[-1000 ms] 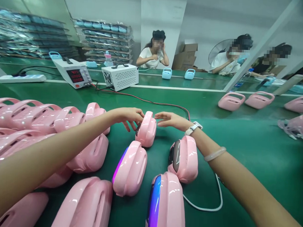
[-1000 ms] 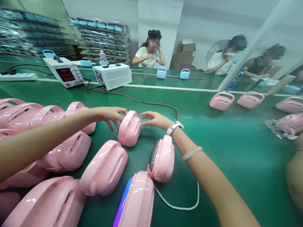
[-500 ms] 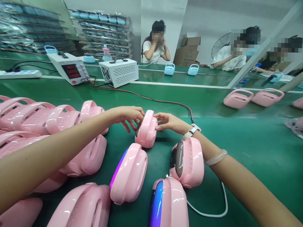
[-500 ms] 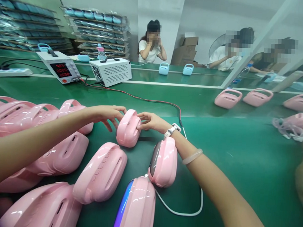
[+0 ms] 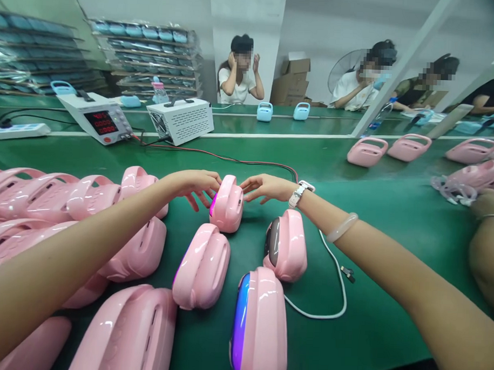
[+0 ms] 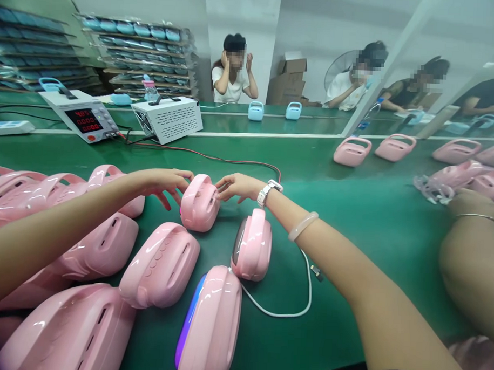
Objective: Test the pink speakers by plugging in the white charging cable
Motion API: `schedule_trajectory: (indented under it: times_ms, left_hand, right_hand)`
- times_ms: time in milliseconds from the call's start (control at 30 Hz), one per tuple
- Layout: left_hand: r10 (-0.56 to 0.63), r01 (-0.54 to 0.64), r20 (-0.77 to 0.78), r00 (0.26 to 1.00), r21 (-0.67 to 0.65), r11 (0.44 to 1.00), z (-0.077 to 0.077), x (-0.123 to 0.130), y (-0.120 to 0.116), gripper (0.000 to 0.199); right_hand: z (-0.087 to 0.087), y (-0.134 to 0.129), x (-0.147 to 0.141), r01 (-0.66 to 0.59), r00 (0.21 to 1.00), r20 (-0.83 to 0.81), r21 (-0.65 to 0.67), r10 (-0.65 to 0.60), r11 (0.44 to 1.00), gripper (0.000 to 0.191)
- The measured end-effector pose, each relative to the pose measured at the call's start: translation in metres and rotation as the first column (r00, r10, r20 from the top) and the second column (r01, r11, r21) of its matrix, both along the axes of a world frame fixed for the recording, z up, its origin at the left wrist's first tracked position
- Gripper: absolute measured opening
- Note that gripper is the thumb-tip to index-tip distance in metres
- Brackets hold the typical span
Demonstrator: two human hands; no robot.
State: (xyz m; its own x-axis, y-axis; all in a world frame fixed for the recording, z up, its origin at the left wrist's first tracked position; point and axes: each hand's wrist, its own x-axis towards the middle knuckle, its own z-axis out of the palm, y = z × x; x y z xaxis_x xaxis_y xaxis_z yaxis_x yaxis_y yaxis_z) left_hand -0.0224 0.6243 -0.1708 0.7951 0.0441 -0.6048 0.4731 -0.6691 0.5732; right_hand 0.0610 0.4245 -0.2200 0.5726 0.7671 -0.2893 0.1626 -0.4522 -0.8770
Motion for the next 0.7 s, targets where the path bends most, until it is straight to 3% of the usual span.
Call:
schedule_trajectory:
  times_ms: [100, 267, 367, 467, 567, 633, 700]
  left_hand:
    - [-0.026, 0.026, -0.002, 1.000, 0.037, 0.999, 0.002, 0.001, -0.001, 0.044]
    - [-0.022, 0.017, 0.032, 0.999, 0.144, 0.989, 0.005, -0.003, -0.008, 0.048]
    - [-0.063, 0.024, 0.134, 0.989, 0.275, 0.961, 0.016, -0.020, -0.019, 0.054]
    - [-0.116, 0.016, 0.296, 0.948, 0.323, 0.946, 0.043, -0.054, -0.028, 0.052]
    - [-0.098, -0.084, 0.482, 0.871, 0.344, 0.935, 0.071, -0.103, -0.026, 0.042]
    - [-0.135, -0.170, 0.615, 0.776, 0.411, 0.896, 0.077, -0.145, -0.024, 0.044]
    - [-0.070, -0.237, 0.712, 0.698, 0.323, 0.916, 0.070, -0.192, -0.026, 0.041]
  right_hand:
    - [0.001, -0.001, -0.005, 0.112, 0.994, -0.019, 0.020, -0.111, 0.994, 0.022]
    - [0.008, 0.004, -0.013, 0.087, 0.996, -0.009, -0.029, -0.087, 0.996, 0.021]
    - [0.013, 0.008, -0.014, 0.081, 0.996, -0.022, -0.070, -0.082, 0.994, 0.020]
    - [0.014, 0.012, -0.015, 0.080, 0.996, -0.037, -0.107, -0.085, 0.991, 0.018]
    - [0.014, 0.007, -0.017, 0.081, 0.993, -0.070, -0.176, -0.094, 0.981, 0.018]
    - [0.016, -0.013, -0.018, 0.113, 0.993, 0.005, -0.239, -0.115, 0.964, 0.016]
    - [0.020, -0.051, -0.016, 0.203, 0.971, 0.176, -0.260, -0.161, 0.944, 0.018]
